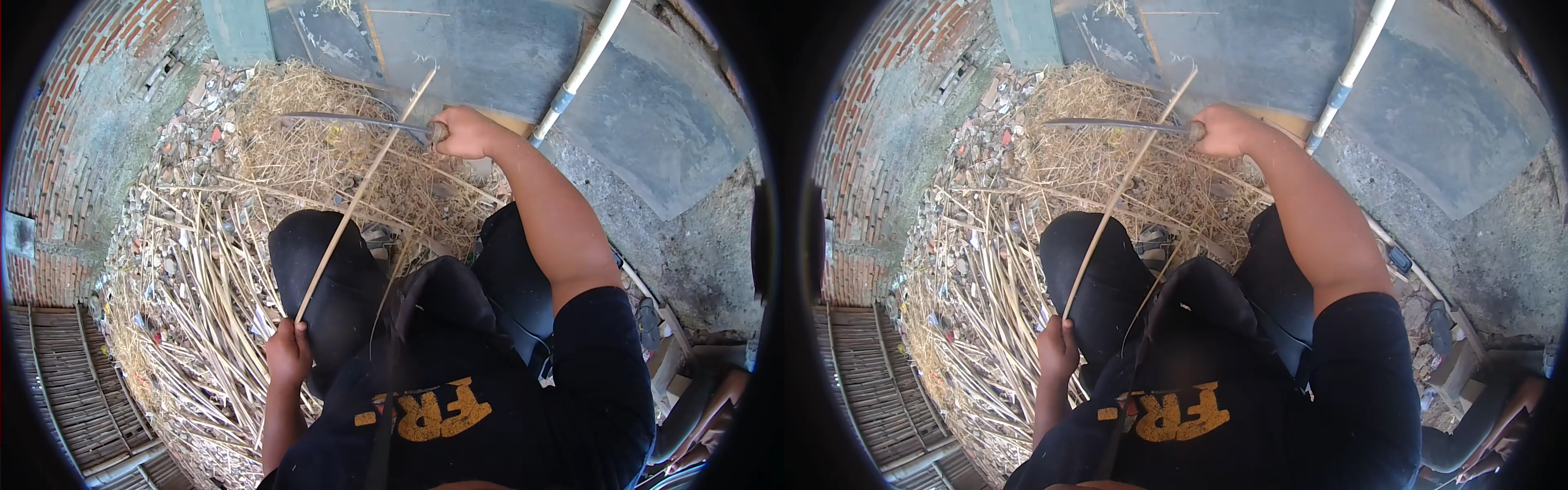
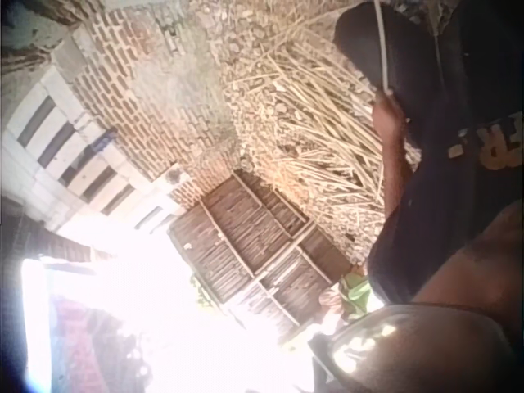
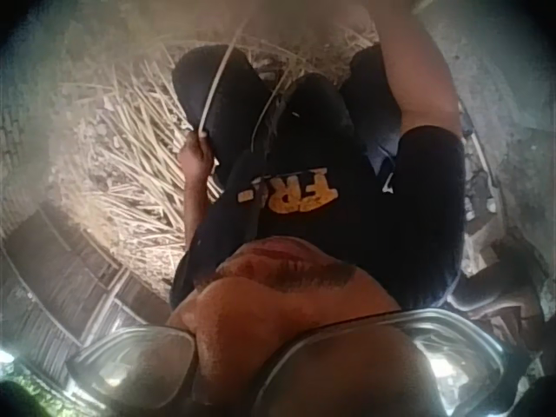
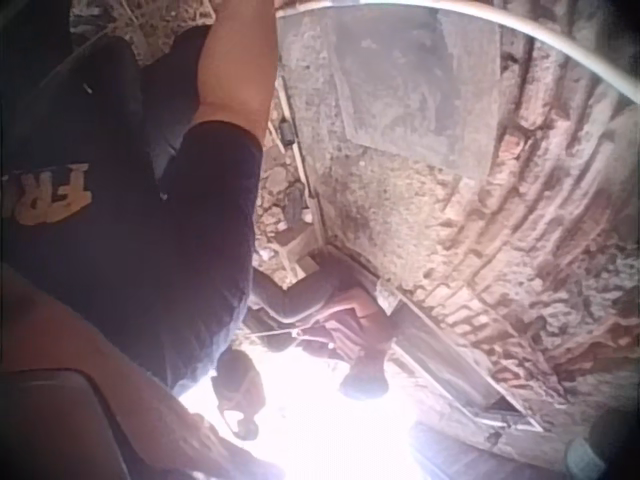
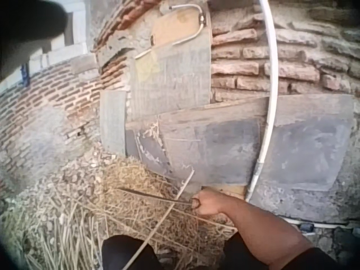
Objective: The person shaves a long bamboo strip using a machete, pulling the tool along the length of the material while holding it by hand.
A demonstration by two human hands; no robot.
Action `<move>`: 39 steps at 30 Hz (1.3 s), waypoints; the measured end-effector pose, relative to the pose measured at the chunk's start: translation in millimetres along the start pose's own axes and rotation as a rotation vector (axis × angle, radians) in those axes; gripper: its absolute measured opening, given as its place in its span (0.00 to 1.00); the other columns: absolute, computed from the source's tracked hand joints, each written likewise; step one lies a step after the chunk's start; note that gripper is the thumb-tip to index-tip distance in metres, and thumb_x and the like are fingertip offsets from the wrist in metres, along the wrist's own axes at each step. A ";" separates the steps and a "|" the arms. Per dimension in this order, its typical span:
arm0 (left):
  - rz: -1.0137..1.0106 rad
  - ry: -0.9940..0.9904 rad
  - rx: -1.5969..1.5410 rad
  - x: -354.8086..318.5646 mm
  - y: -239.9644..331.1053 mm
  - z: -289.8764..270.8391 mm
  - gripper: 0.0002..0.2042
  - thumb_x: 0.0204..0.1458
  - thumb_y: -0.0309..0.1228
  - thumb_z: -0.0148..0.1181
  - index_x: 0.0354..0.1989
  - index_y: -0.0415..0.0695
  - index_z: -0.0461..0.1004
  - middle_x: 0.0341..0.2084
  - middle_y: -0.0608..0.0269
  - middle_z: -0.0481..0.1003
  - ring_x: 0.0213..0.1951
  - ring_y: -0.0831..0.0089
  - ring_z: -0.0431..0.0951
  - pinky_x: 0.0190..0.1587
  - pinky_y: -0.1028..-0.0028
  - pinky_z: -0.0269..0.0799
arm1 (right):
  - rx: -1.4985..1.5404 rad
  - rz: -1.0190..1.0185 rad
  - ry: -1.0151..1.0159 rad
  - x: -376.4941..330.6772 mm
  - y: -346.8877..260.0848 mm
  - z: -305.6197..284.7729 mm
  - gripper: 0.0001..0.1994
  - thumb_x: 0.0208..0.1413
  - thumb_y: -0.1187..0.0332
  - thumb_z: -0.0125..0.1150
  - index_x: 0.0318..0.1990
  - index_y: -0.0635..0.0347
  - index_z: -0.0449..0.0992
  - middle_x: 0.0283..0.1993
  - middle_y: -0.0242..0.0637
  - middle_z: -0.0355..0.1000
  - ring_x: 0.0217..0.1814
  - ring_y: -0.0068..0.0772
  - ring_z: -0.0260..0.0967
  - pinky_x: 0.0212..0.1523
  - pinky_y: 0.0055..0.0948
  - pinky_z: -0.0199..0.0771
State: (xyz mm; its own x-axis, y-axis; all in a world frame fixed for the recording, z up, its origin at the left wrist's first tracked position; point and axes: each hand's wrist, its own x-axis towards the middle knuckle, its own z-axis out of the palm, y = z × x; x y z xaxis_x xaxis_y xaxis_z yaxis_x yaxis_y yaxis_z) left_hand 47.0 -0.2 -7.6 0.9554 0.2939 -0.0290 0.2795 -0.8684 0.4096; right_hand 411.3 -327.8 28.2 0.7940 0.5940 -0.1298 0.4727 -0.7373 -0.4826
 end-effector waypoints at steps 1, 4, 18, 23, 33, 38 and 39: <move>0.006 0.008 0.020 -0.9 0.2 0.1 0.15 0.64 0.36 0.52 0.28 0.40 0.65 0.16 0.42 0.71 0.24 0.38 0.74 0.25 0.50 0.65 | 0.002 0.011 0.020 -0.2 1.5 2.4 0.11 0.44 0.67 0.60 0.37 0.57 0.79 0.35 0.49 0.77 0.40 0.49 0.76 0.43 0.44 0.75; -0.001 -0.020 -0.012 -2.8 2.6 -6.7 0.15 0.64 0.36 0.52 0.28 0.40 0.65 0.16 0.42 0.71 0.23 0.38 0.73 0.25 0.51 0.65 | -0.005 0.006 0.060 -1.8 -4.3 2.9 0.11 0.45 0.67 0.59 0.37 0.56 0.80 0.34 0.48 0.77 0.39 0.49 0.76 0.43 0.44 0.75; 0.056 -0.019 -0.034 -3.1 -5.1 -6.2 0.16 0.65 0.37 0.51 0.26 0.40 0.64 0.14 0.44 0.69 0.21 0.40 0.72 0.24 0.52 0.64 | -0.006 0.083 0.128 -4.1 3.8 -6.0 0.12 0.47 0.65 0.58 0.38 0.58 0.79 0.34 0.49 0.77 0.38 0.50 0.75 0.41 0.45 0.74; 0.038 -0.035 -0.081 -0.7 -6.5 -6.9 0.15 0.65 0.35 0.51 0.26 0.40 0.64 0.14 0.45 0.69 0.20 0.41 0.72 0.23 0.53 0.64 | -0.025 -0.136 0.042 -10.5 -29.0 0.1 0.12 0.44 0.67 0.60 0.37 0.62 0.78 0.32 0.51 0.77 0.37 0.52 0.74 0.40 0.43 0.74; 0.034 -0.029 -0.047 -2.2 -9.6 -3.3 0.16 0.66 0.36 0.48 0.26 0.39 0.64 0.14 0.45 0.68 0.20 0.42 0.71 0.23 0.55 0.63 | 0.067 0.007 0.114 -8.2 -22.7 -5.1 0.13 0.44 0.66 0.61 0.39 0.58 0.80 0.36 0.49 0.78 0.40 0.52 0.75 0.44 0.44 0.75; 0.016 -0.003 0.002 -3.0 -5.8 0.5 0.15 0.64 0.36 0.51 0.27 0.41 0.65 0.14 0.43 0.70 0.22 0.39 0.73 0.24 0.50 0.65 | -0.064 -0.067 0.014 -7.8 -12.8 -1.0 0.14 0.45 0.67 0.60 0.40 0.60 0.79 0.34 0.52 0.77 0.38 0.53 0.75 0.42 0.44 0.75; 0.040 0.033 0.027 -0.4 -4.7 4.6 0.15 0.64 0.36 0.51 0.27 0.41 0.65 0.14 0.43 0.70 0.22 0.39 0.73 0.24 0.50 0.65 | 0.000 -0.023 -0.002 -5.0 0.0 -0.4 0.13 0.45 0.66 0.60 0.39 0.59 0.79 0.36 0.52 0.77 0.41 0.54 0.75 0.44 0.45 0.75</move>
State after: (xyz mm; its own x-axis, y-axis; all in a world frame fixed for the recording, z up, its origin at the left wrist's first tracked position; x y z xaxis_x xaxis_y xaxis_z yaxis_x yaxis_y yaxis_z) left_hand 45.7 1.9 -13.7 0.9622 0.2717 0.0170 0.2445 -0.8900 0.3850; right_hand 407.5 -330.8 29.1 0.7822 0.6112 -0.1209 0.4904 -0.7237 -0.4855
